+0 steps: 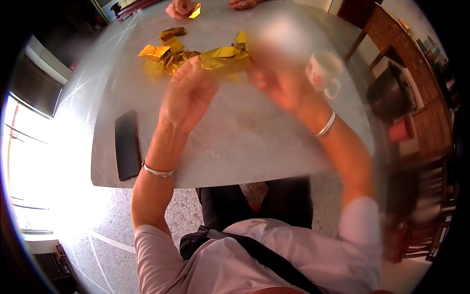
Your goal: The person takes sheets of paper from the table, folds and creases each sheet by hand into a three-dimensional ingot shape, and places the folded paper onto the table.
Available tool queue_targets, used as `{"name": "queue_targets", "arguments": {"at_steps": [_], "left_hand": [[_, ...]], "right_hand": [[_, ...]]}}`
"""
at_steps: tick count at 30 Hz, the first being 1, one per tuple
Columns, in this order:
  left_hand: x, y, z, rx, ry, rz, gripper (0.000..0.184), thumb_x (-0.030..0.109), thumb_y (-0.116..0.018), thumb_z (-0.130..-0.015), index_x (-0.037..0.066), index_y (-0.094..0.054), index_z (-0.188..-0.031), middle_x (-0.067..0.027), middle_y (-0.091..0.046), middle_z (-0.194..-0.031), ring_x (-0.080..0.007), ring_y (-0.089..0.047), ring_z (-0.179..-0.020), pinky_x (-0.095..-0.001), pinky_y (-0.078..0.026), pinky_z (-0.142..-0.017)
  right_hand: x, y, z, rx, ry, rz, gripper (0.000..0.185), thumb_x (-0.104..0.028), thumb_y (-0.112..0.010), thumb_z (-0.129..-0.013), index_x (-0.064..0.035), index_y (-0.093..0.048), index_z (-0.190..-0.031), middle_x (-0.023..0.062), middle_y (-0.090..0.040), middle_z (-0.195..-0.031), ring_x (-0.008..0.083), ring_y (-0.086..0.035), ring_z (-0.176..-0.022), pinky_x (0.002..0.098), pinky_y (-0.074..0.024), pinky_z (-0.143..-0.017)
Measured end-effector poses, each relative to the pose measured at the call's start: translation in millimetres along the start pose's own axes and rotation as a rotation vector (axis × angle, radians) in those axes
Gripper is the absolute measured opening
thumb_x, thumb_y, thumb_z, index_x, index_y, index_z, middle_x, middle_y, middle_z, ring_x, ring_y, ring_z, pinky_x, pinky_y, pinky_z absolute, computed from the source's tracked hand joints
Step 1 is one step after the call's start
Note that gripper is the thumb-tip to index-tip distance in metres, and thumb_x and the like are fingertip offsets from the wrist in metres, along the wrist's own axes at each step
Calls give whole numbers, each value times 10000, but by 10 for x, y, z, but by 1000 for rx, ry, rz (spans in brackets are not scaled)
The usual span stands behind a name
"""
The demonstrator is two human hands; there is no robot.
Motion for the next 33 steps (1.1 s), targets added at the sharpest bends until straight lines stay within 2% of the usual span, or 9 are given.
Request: {"name": "queue_targets", "arguments": {"at_steps": [4, 8, 11, 20, 33], "left_hand": [[5, 44, -6, -47, -4, -20, 89, 147, -487, -920, 68, -527, -913, 70, -423, -690, -43, -377, -626, -202, -383, -628], [-11, 66, -7, 18, -25, -17, 96, 154, -492, -917, 70, -539, -921, 67, -461, -717, -44, -411, -653, -210, -393, -642], [0, 41, -13, 44, -33, -13, 95, 154, -494, -915, 72, -543, -917, 61, -490, -747, -47, -435, -674, -216, -401, -652], [-26, -13, 5, 44, -45, 23, 100, 156, -492, -917, 66, -536, -916, 29, -533, -820, -71, -475, -699, -236, -420, -666], [-26, -23, 9, 7, -63, 54, 122, 165, -484, -924, 51, -529, -924, 7, -544, -836, -82, -480, -710, -231, -429, -680]], "right_hand": [[4, 19, -2, 42, 12, 12, 152, -197, -588, -867, -47, -568, -870, 23, -555, -747, 77, -490, -577, 207, -388, -515], [46, 8, 7, 45, 2, 1, 152, -194, -599, -859, -46, -566, -874, 30, -567, -754, 85, -499, -579, 209, -396, -518], [26, 32, -12, 106, 13, -4, 152, -190, -602, -856, -47, -563, -884, 45, -587, -779, 92, -518, -596, 217, -416, -528], [88, 78, -6, 72, 36, -16, 113, -166, -585, -863, -59, -566, -892, 61, -629, -817, 98, -605, -641, 217, -511, -570], [104, 14, 18, 99, 54, -56, 100, -151, -580, -865, -54, -573, -887, 63, -629, -802, 109, -606, -618, 213, -493, -523]]}}
Point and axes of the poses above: each hand's wrist, its own z-axis away from the middle knuckle, its own y-axis out of the back of the hand, x = y × z, the point moved 3 cm from there along -z, towards the middle knuckle
